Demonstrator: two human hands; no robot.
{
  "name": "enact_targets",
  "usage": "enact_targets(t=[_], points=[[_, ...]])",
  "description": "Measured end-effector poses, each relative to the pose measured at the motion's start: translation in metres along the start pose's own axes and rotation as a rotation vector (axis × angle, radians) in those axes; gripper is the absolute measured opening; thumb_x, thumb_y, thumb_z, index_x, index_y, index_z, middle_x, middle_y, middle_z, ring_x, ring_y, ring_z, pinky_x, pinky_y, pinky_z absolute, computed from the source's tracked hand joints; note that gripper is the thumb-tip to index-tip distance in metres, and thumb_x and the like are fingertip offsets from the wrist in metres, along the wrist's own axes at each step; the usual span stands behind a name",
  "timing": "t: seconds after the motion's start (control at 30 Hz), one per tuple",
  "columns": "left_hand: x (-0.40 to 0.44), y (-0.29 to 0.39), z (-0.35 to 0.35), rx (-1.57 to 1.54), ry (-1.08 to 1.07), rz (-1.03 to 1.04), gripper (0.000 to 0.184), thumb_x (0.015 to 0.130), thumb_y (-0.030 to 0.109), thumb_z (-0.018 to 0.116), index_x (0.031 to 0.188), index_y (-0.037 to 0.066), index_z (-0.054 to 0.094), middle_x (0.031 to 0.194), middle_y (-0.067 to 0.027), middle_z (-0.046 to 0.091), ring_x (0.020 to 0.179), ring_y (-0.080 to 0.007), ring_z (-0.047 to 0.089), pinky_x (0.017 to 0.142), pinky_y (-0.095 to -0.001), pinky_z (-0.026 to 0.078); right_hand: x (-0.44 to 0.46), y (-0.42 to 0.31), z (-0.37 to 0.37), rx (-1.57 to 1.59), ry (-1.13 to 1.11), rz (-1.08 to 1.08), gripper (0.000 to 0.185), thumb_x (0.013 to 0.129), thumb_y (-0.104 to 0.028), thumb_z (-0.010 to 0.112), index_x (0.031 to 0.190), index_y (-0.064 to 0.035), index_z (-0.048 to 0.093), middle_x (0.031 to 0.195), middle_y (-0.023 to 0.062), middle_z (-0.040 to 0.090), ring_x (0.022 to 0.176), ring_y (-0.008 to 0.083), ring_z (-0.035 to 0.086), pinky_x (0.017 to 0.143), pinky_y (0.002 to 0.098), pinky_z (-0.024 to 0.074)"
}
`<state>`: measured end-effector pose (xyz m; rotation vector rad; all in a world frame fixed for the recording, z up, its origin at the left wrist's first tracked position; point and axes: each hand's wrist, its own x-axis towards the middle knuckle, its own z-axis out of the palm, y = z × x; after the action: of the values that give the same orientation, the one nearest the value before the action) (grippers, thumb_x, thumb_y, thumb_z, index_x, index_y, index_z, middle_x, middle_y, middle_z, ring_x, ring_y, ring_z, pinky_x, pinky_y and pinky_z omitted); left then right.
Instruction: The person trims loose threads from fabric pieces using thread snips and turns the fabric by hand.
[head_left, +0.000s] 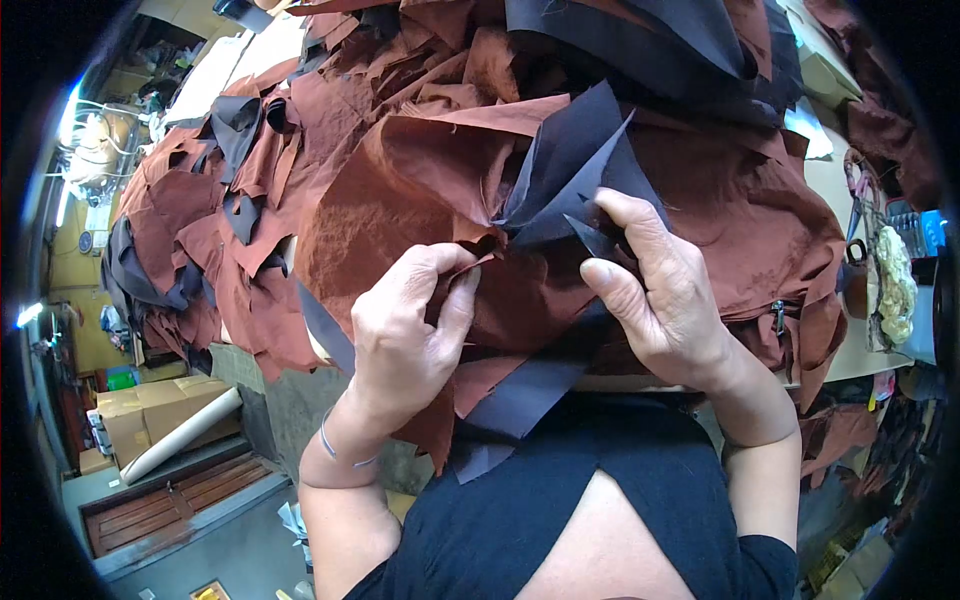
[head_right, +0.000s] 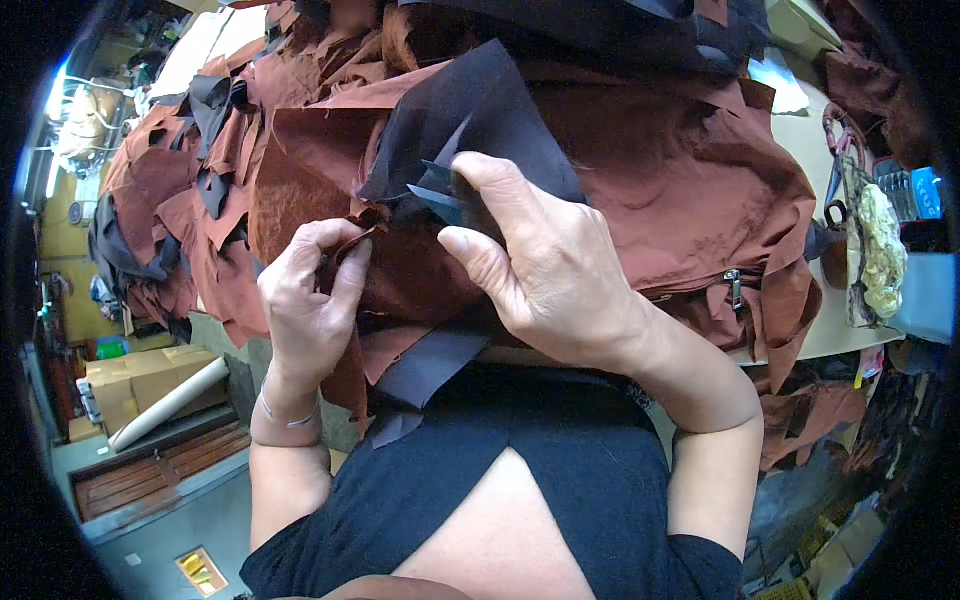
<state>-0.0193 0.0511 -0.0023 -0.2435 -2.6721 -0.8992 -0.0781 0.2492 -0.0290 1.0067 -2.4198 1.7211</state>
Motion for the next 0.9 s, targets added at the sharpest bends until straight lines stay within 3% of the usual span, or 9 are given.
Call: enact_targets(t=[0.1,0.17,0.33,0.47,0.53,0.67,0.73,0.83,0.9], points=[[0.001,0.001,-0.002,-0.243,0.01,-0.048,0.007,0.076,-0.002,0.06,0.083,-0.002,0.058,0.077,-0.0147,0.059,0.07,-0.0212,0.06,0.064,-0.0274,0.047,0.0,0.003,-0.006,0.036,0.082,-0.113,0.041,0.081,-0.019,0.061,0.112,0.0016,0.043,0.086,0.0178,0.058,0.073,0.0263,0.061,0.061,0.0326,0.0471],[0.002,0.004,-0.003,-0.328,-0.03,-0.031,0.006,0.077,0.001,0.061,0.081,-0.002,0.059,0.077,-0.0153,0.06,0.073,-0.0259,0.06,0.069,-0.0314,0.047,-0.005,0.004,-0.012,0.209,0.159,-0.202,0.037,0.077,-0.014,0.066,0.103,0.002,0.047,0.085,0.0129,0.056,0.069,0.0172,0.055,0.059,0.0278,0.0444],[0.001,0.008,0.022,0.041,-0.387,0.27,0.037,0.079,0.023,0.06,0.107,0.001,0.052,0.127,-0.0258,0.034,0.114,-0.0451,0.037,0.098,-0.0421,0.031,0.015,-0.01,-0.004,-0.072,0.117,-0.304,0.046,0.07,-0.013,0.069,0.108,-0.0018,0.046,0.101,0.0173,0.054,0.077,0.0284,0.057,0.063,0.0327,0.0479],[0.006,-0.013,0.023,-0.301,-0.4,0.112,0.024,0.082,0.015,0.054,0.102,0.001,0.055,0.12,-0.0225,0.044,0.114,-0.0367,0.041,0.098,-0.0392,0.032,0.024,-0.002,0.012,-0.291,-0.022,-0.03,0.055,0.07,-0.01,0.068,0.119,-0.0051,0.043,0.111,0.0186,0.053,0.097,0.0321,0.056,0.081,0.0353,0.0461],[0.004,-0.028,0.027,-0.274,-0.195,0.141,0.021,0.08,0.005,0.051,0.1,0.001,0.056,0.116,-0.0221,0.048,0.109,-0.0359,0.046,0.095,-0.04,0.035,0.024,0.008,0.016,-0.331,-0.075,0.012,0.057,0.068,0.0,0.064,0.12,-0.006,0.042,0.108,0.0174,0.054,0.094,0.0319,0.057,0.076,0.0351,0.0481],[0.006,-0.045,0.02,0.25,-0.142,-0.011,0.032,0.076,0.005,0.052,0.107,-0.002,0.049,0.105,-0.026,0.05,0.1,-0.0405,0.047,0.088,-0.0442,0.038,0.02,0.01,0.018,-0.238,-0.1,-0.075,0.056,0.066,0.01,0.056,0.118,-0.0054,0.042,0.104,0.0173,0.055,0.091,0.0333,0.058,0.076,0.0344,0.0476],[0.023,-0.048,0.011,0.372,0.204,0.269,0.028,0.074,0.006,0.053,0.1,-0.004,0.052,0.094,-0.0245,0.052,0.09,-0.0395,0.05,0.082,-0.0446,0.04,0.019,-0.002,0.007,-0.14,-0.109,-0.167,0.055,0.066,0.011,0.054,0.118,-0.0049,0.042,0.103,0.0169,0.055,0.089,0.0328,0.059,0.075,0.0335,0.0473],[0.045,-0.044,-0.009,0.577,0.057,0.191,0.009,0.069,0.009,0.055,0.069,0.0,0.058,0.074,-0.0173,0.055,0.073,-0.0316,0.055,0.063,-0.0383,0.042,0.012,-0.015,-0.028,0.035,-0.083,-0.181,0.047,0.067,0.01,0.053,0.112,-0.0045,0.046,0.1,0.0129,0.055,0.082,0.0233,0.058,0.072,0.0284,0.0454],[0.06,-0.043,-0.015,0.618,-0.174,0.212,0.008,0.068,0.009,0.056,0.066,0.002,0.058,0.071,-0.0157,0.055,0.071,-0.0302,0.055,0.061,-0.0367,0.042,0.007,-0.012,-0.051,0.138,-0.068,-0.173,0.045,0.067,0.011,0.051,0.11,-0.0036,0.048,0.093,0.0081,0.056,0.077,0.0138,0.054,0.068,0.0231,0.0414]])
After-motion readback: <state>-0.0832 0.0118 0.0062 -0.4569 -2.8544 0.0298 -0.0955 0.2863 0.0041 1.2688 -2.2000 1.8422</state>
